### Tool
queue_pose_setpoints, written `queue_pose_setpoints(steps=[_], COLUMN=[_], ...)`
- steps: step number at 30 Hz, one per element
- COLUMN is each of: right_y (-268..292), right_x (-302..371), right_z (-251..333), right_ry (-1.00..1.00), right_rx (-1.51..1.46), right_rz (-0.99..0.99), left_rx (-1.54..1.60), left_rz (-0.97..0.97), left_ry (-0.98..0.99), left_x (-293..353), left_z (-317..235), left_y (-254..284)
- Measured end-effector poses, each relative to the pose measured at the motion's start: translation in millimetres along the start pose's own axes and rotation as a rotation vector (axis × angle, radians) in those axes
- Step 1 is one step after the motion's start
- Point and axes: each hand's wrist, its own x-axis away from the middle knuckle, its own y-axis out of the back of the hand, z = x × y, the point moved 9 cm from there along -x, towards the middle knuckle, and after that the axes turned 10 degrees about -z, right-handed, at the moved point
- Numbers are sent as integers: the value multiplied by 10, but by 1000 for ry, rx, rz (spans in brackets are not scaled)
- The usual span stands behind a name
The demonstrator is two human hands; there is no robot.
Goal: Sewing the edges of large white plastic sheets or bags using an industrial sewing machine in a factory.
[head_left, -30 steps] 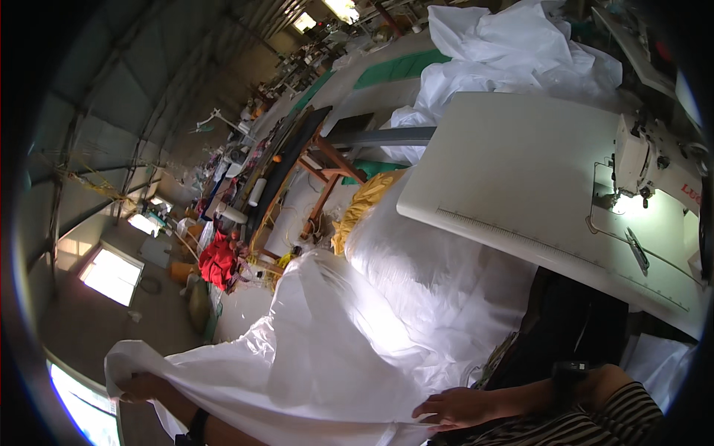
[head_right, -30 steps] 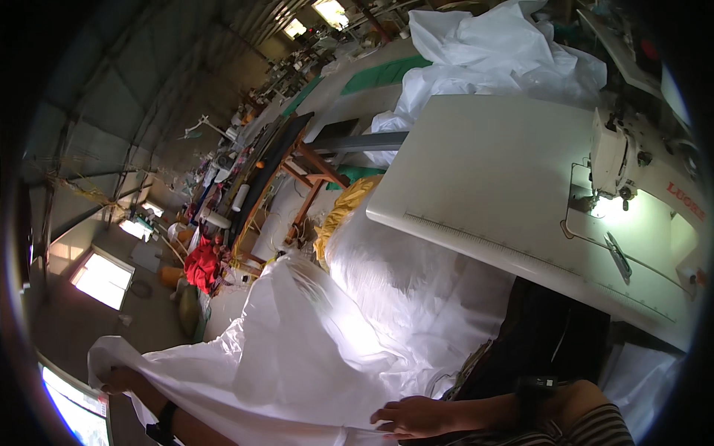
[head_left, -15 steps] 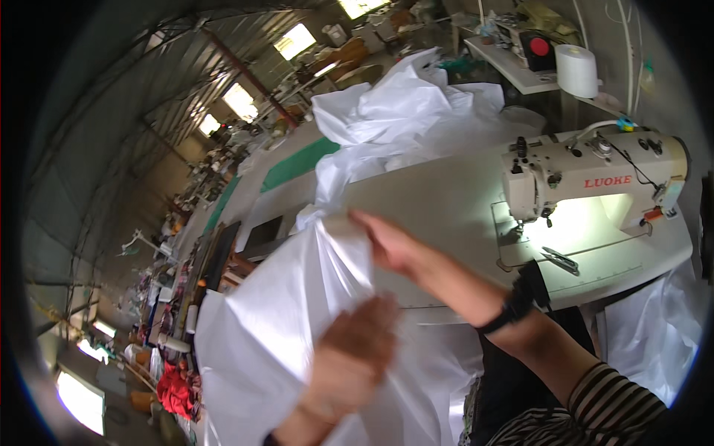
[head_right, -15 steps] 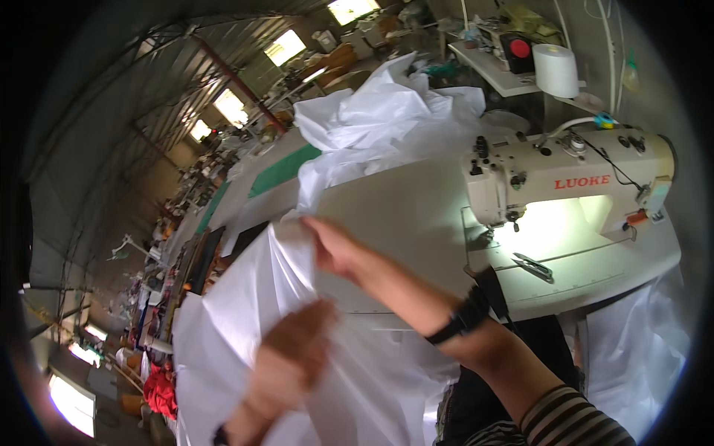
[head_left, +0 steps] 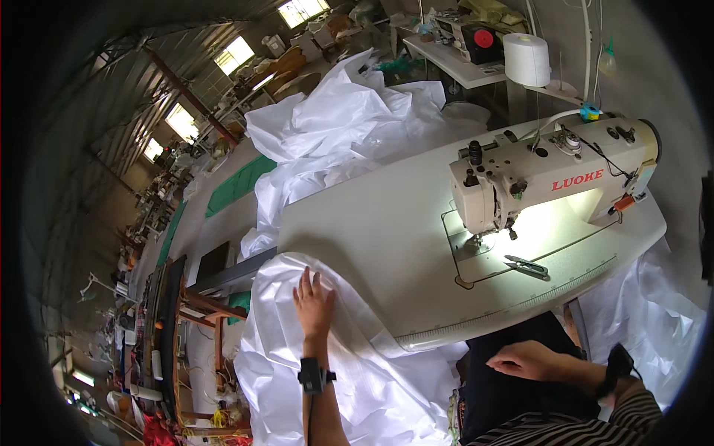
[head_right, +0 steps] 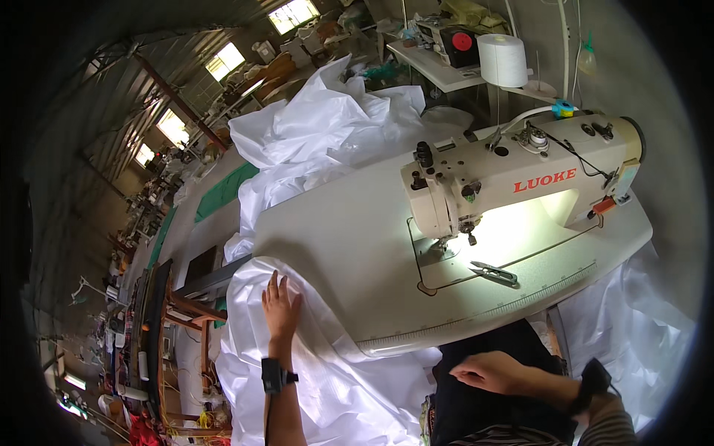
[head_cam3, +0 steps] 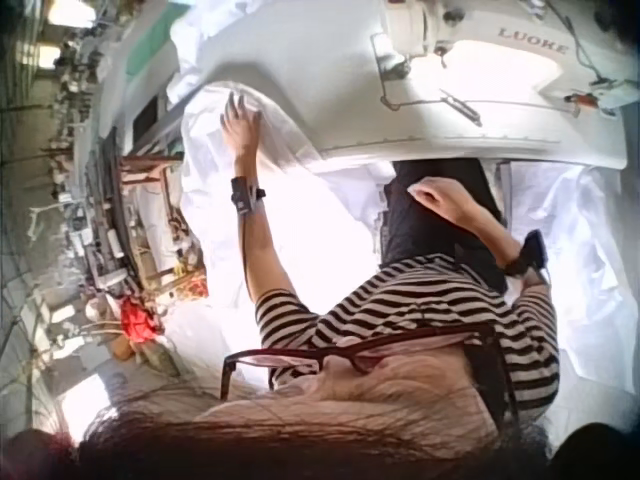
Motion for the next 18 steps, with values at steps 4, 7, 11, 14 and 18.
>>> queue_pose_setpoints(steps=[4,7,11,14,18], right_y=[-339,-561,-614,-763,-1012], right_x=[307,194,-124,-330,-504], right_z=[-355,-428,-423,-457,-438], right_ry=[-182,-100,69,54,53], right_rx=[-86,-82,167,236,321], right_rz=[63,39,-183,-241,-291], left_rx=[266,204,428,312,156], left_rz=[-99,6,-389,-730,-1029], left_ry=[-252,-154,140,126,283], left_x=[139,252,641,1171,1811], left_z=[-626,-549,-37,139,264], left_y=[415,545,1446,2361,3432])
